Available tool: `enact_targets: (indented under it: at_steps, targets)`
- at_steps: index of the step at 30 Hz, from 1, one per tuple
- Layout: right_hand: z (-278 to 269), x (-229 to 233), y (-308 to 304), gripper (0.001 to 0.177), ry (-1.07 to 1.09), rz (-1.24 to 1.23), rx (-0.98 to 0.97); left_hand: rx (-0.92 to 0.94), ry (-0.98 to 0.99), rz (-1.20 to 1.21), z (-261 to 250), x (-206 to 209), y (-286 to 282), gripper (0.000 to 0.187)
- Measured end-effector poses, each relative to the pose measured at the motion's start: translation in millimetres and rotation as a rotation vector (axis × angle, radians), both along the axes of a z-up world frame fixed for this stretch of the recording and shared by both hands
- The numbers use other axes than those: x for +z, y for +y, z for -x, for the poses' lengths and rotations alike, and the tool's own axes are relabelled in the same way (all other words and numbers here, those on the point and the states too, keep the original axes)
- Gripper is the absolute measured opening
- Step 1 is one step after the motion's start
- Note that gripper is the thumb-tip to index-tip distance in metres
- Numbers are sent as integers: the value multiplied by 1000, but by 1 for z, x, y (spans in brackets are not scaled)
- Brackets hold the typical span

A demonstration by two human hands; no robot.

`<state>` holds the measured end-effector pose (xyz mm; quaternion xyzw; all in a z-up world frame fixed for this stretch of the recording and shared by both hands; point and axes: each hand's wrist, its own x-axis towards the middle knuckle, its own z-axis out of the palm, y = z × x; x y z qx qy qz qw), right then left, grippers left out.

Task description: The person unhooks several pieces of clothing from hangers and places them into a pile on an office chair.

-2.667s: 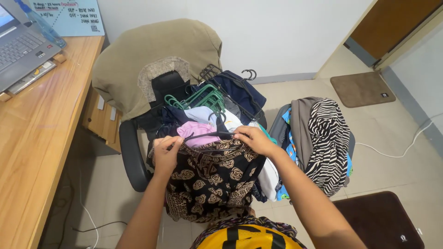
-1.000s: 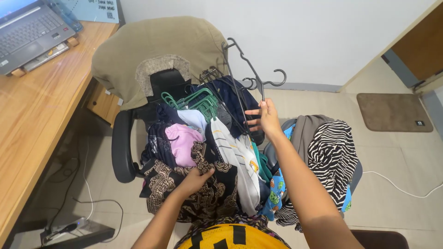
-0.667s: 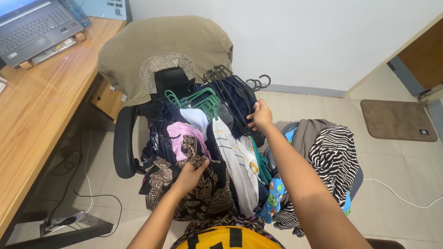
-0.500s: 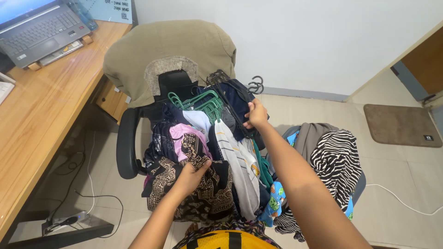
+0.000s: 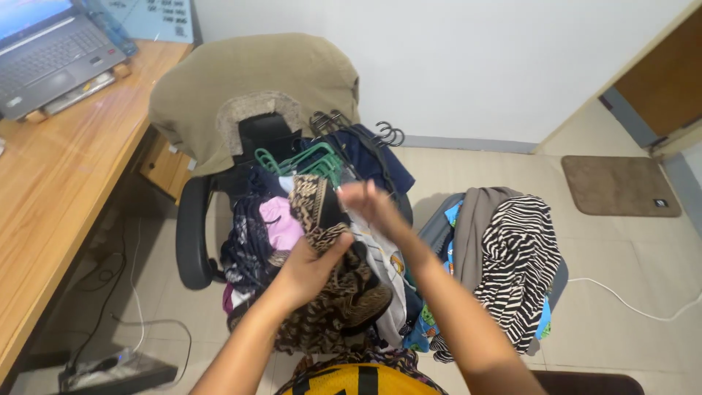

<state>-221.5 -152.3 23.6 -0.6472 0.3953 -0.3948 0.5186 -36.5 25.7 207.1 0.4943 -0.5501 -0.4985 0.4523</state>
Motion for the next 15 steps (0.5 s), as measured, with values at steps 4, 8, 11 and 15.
enact_targets:
  at_steps: [4,8,11,15]
  targets:
    - [27,2,123,49,26,-424,463,-149,124,8,26,47,-21,32]
    - [59,23,197,73,51,-610,561,-149,523,-221,54,96,-41,21]
    - [88,52,227,91,157,-489,429,-74,461,-99,61,116,-69,38]
    - [135,97,259,103,88,-420,-191,-721,1103,-141,68,103,-131,45]
